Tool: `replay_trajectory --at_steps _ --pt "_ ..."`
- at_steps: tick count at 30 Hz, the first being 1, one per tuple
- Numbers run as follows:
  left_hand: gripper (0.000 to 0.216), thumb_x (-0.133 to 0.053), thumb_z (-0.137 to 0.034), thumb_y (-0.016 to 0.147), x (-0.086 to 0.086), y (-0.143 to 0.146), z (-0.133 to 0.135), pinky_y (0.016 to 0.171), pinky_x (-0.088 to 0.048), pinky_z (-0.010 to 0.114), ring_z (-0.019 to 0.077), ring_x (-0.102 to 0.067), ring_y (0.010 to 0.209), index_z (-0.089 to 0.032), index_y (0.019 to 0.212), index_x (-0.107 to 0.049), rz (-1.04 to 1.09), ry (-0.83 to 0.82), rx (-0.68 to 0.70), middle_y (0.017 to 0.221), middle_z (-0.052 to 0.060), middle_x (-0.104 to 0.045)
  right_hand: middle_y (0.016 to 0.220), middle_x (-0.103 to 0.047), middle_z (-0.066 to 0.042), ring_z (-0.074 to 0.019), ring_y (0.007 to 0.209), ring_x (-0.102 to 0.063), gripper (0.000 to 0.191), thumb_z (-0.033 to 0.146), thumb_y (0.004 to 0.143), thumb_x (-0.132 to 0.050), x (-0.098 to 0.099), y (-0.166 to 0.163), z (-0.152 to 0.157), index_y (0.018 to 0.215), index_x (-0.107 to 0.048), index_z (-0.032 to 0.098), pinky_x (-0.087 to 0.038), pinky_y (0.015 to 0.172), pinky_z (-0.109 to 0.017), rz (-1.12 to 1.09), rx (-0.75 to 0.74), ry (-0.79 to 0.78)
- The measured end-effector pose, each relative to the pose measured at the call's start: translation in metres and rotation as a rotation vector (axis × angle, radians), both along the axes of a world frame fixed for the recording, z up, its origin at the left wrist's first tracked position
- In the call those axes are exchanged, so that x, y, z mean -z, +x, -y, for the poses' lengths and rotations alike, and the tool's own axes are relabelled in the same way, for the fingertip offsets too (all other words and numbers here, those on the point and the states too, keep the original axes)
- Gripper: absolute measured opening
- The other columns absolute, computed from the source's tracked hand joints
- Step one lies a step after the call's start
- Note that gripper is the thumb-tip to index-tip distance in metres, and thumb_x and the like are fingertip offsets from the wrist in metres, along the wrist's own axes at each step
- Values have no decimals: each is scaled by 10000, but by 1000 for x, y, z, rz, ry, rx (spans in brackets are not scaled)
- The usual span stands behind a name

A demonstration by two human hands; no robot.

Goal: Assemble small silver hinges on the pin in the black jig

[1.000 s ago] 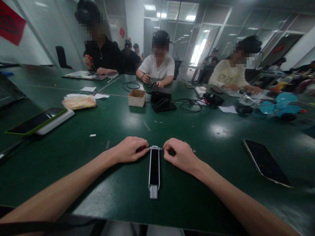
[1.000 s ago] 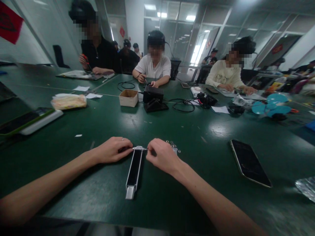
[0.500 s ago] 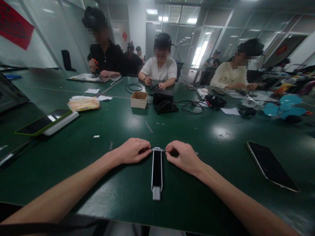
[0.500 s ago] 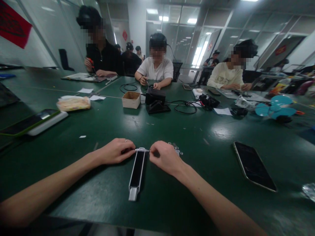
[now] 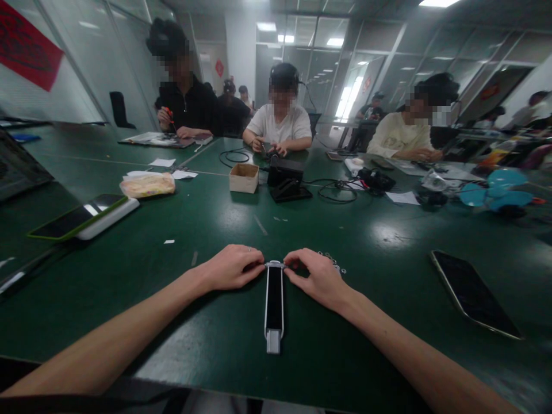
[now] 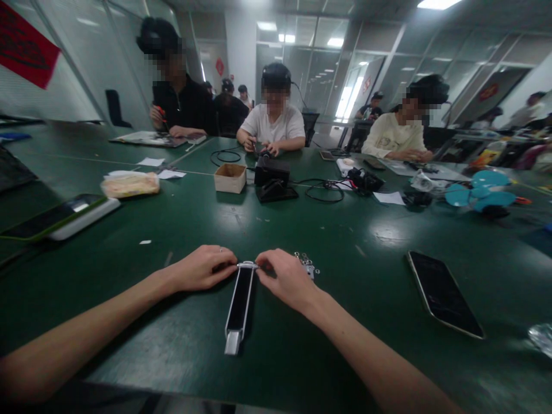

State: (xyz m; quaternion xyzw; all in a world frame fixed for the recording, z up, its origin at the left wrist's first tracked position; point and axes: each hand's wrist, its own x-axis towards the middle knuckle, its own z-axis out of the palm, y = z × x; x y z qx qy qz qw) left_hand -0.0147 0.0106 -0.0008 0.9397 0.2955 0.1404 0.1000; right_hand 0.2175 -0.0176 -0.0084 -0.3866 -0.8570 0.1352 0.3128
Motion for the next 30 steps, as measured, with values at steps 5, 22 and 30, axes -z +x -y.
replay_trajectory --at_steps 5,22,30 --pt "204 -432 -247 916 -1 0 1 609 -414 236 142 -573 656 -148 873 -605 -14 -7 -10 766 36 -631 812 -640 -30 -149 720 -591 138 108 795 -625 1 1 0 920 -601 162 -509 653 -284 -6 -16 18" --pt "180 -460 -251 910 -2 -1 1 621 -420 228 143 -588 664 -158 849 -601 -18 -21 -25 761 28 -634 922 -667 -85 -200 819 -599 160 145 839 -593 -8 3 -1 999 -591 140 -502 709 -350 232 -102 143" --pt "167 -490 -253 901 -2 -1 0 627 -422 222 139 -586 663 -149 851 -611 -13 -35 -23 744 21 -633 979 -670 -97 -236 924 -617 210 258 846 -626 -62 49 14 1052 -596 227 -492 811 -406 5 105 594"
